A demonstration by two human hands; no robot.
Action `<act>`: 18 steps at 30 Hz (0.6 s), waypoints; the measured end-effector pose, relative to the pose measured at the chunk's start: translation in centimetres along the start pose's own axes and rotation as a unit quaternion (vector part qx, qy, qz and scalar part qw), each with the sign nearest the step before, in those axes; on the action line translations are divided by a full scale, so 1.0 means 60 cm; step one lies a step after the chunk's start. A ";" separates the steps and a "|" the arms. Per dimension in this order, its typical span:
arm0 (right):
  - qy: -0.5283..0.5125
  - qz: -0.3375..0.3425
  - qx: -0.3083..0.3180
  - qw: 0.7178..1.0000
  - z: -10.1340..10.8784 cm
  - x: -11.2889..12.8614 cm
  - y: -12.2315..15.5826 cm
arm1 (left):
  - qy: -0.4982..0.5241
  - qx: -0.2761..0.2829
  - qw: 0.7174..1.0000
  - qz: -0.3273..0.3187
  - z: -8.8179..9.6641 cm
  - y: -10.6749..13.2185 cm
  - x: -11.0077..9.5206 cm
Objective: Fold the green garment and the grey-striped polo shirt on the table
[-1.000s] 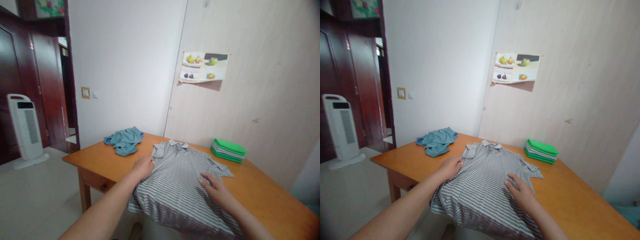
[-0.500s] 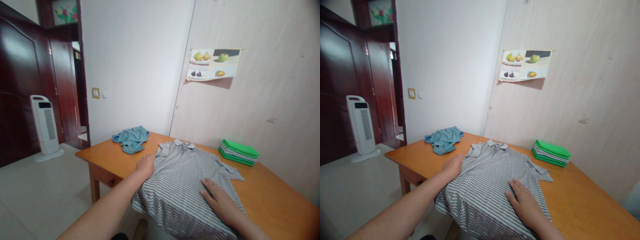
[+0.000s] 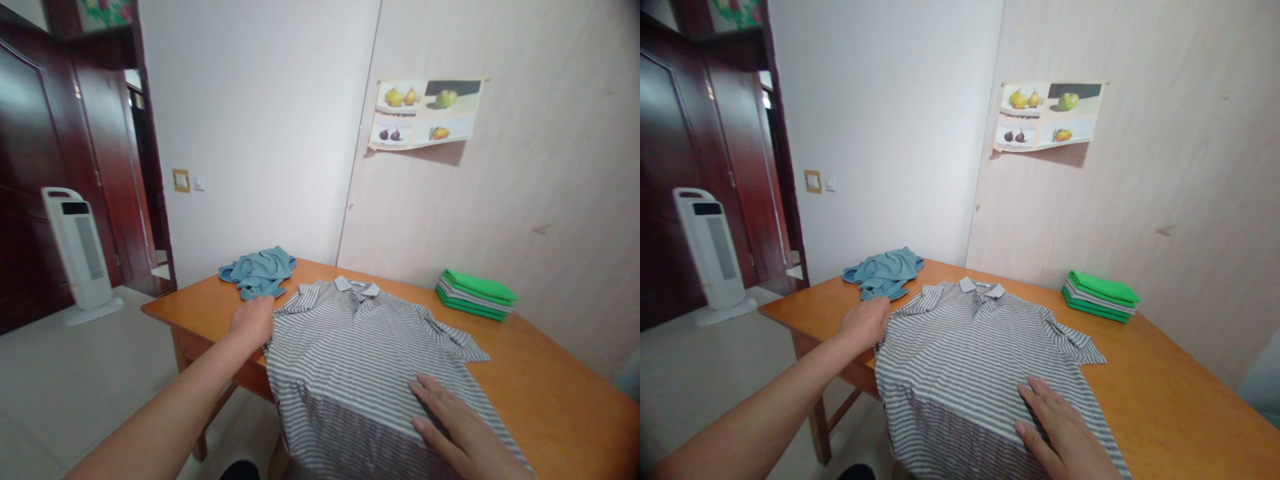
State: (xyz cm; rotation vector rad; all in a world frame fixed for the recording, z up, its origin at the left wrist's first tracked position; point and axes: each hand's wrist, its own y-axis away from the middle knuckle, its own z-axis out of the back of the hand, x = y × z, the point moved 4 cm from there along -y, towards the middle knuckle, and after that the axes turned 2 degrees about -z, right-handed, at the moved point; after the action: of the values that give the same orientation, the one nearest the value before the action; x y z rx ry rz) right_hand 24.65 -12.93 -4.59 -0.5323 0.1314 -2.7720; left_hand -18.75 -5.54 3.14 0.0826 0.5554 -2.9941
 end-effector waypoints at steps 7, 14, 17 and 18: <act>-0.062 -0.072 -0.101 0.990 0.044 -0.015 -0.016 | 0.139 -0.002 0.976 -0.170 -0.012 0.018 -0.130; 0.040 -0.092 -0.088 0.991 0.005 -0.085 -0.021 | 0.153 0.129 0.956 -0.214 -0.078 0.035 -0.158; 0.072 -0.099 -0.083 0.989 -0.005 -0.099 -0.004 | 0.144 0.152 0.955 -0.211 -0.083 0.044 -0.144; 0.078 -0.100 -0.081 0.989 -0.006 -0.101 0.003 | 0.142 0.155 0.954 -0.214 -0.081 0.049 -0.139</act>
State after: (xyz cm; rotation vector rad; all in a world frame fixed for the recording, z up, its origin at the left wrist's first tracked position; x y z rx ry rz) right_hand 29.94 -11.13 -7.05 -0.3843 0.3589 -3.0160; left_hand -9.97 -5.80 -1.83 0.4822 0.1217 -3.4980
